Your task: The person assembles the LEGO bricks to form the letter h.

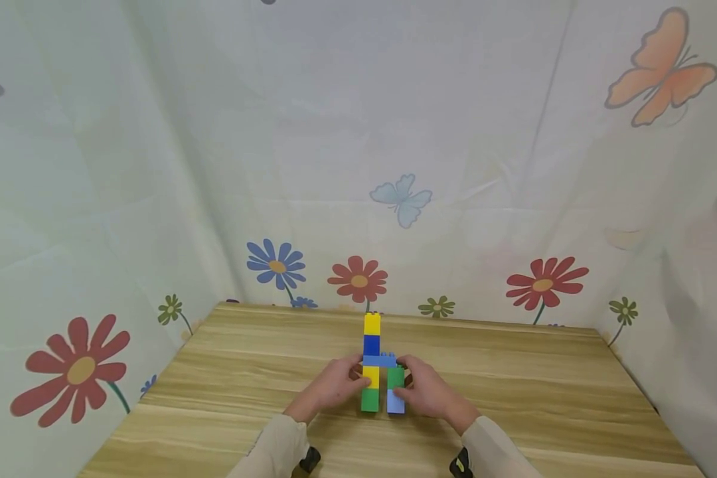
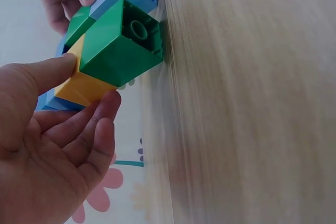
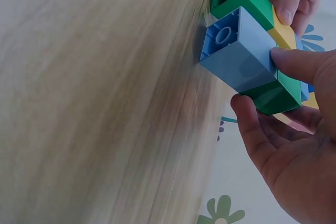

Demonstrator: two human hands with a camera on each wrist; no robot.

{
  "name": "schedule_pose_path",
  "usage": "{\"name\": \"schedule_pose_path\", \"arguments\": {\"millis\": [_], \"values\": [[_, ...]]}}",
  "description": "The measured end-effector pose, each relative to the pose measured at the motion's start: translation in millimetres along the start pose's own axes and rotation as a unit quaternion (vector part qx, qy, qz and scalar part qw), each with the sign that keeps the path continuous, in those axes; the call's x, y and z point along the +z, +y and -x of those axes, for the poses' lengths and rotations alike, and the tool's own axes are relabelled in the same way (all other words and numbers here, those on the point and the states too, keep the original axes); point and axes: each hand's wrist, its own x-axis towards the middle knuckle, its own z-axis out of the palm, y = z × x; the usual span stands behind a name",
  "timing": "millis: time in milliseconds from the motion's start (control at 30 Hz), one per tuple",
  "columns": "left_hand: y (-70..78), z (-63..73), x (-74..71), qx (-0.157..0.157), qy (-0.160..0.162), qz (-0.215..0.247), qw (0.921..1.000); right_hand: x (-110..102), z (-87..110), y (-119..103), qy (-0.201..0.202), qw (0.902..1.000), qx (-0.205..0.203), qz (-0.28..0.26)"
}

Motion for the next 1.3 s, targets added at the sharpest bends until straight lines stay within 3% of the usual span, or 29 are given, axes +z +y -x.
{"name": "schedule_pose_path", "arguments": {"millis": [200, 533, 967, 1300], "values": [[-2.5, -1.8, 0.6, 0.01, -0.005, -0.006, 0.9999, -0.5, 0.9, -1.1, -0.005, 1.0, 0.005, -0.006], [-2.5, 0.0, 1.3, 0.0, -0.03, 0.001, 0.9995, -1.3, 0.3, 0.9, -0.023, 0.9996, 0.014, -0.003], [-0.7, -2.1, 2.8, -0.012, -0.051, -0.022, 0.9984, -2.6, 2.5, 1.7, -0.036, 0.9987, 0.035, -0.003], [0.2, -4.3, 4.8, -0.003, -0.072, -0.031, 0.9969, -1.4, 0.7, 7.6, -0.046, 0.9981, 0.041, -0.009]]}}
